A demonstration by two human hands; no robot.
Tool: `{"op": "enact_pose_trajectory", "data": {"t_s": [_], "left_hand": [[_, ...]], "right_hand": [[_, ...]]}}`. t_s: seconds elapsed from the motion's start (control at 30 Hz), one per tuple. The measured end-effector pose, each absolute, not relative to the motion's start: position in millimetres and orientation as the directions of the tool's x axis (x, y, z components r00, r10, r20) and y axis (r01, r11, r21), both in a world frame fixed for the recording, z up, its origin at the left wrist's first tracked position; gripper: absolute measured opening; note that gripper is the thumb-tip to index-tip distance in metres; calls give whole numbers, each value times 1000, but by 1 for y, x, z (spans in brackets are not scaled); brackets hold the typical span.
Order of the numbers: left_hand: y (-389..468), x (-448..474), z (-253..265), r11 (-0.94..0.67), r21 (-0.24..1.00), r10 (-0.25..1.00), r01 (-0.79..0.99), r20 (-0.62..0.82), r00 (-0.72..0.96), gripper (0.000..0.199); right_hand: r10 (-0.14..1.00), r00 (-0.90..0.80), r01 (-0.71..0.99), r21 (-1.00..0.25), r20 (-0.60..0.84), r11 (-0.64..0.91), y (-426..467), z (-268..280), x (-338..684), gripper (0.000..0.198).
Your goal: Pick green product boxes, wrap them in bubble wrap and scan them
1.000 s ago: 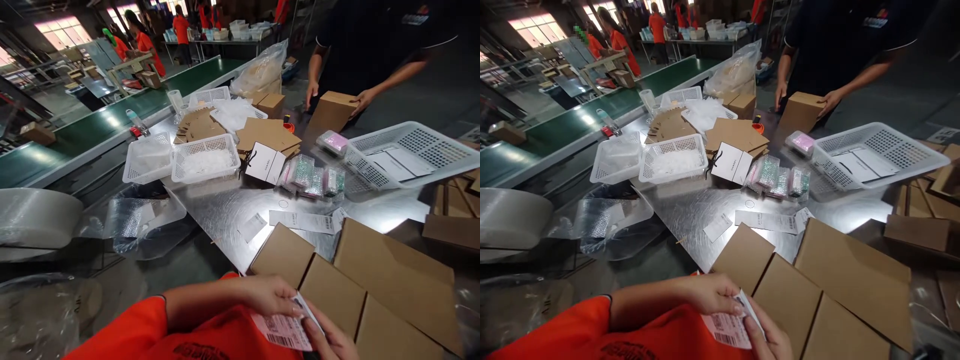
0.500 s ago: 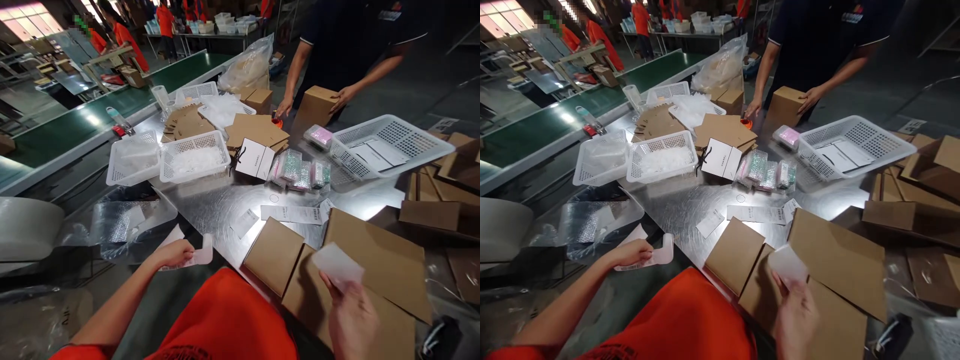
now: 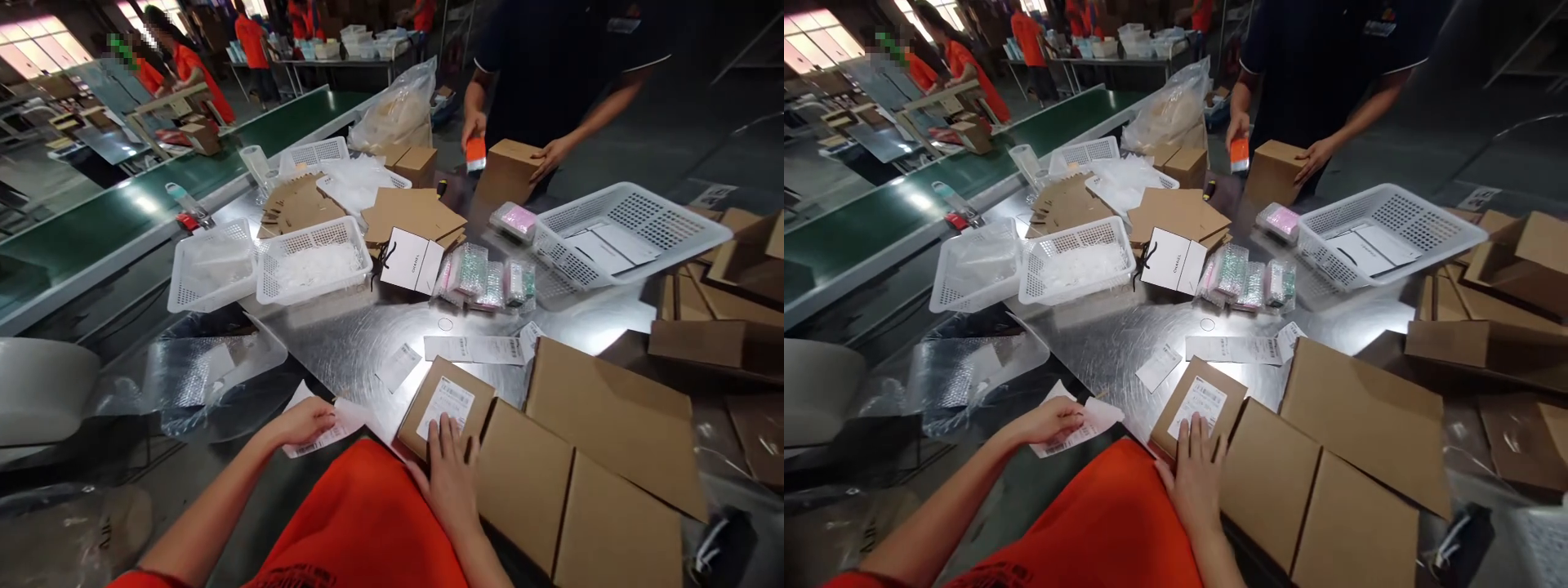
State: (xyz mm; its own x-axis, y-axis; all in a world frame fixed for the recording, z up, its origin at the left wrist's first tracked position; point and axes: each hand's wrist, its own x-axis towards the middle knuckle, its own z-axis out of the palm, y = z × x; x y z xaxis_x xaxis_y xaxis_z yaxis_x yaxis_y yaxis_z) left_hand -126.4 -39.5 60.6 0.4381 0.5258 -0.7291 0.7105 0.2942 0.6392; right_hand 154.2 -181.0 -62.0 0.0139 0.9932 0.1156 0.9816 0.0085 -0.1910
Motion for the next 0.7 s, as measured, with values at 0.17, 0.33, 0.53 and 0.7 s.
{"op": "enact_pose_trajectory", "data": {"t_s": [0.17, 0.33, 0.53, 0.7], "left_hand": [[-39, -116, 68, 331, 674, 562, 660, -703, 436, 57], [-45, -90, 81, 500, 798, 720, 336, -599, 350, 58], [-43, -50, 78, 447, 887, 853, 117, -462, 242, 72], [-48, -23, 99, -23, 876, 926, 481, -163, 340, 68]], "right_hand": [[981, 169, 965, -188, -93, -184, -104, -49, 167, 79], [975, 214, 958, -207, 51, -200, -97, -57, 167, 84], [981, 158, 943, -314, 117, -115, -129, -71, 156, 80], [923, 248, 821, -570, 296, -38, -138, -25, 168, 55]]}}
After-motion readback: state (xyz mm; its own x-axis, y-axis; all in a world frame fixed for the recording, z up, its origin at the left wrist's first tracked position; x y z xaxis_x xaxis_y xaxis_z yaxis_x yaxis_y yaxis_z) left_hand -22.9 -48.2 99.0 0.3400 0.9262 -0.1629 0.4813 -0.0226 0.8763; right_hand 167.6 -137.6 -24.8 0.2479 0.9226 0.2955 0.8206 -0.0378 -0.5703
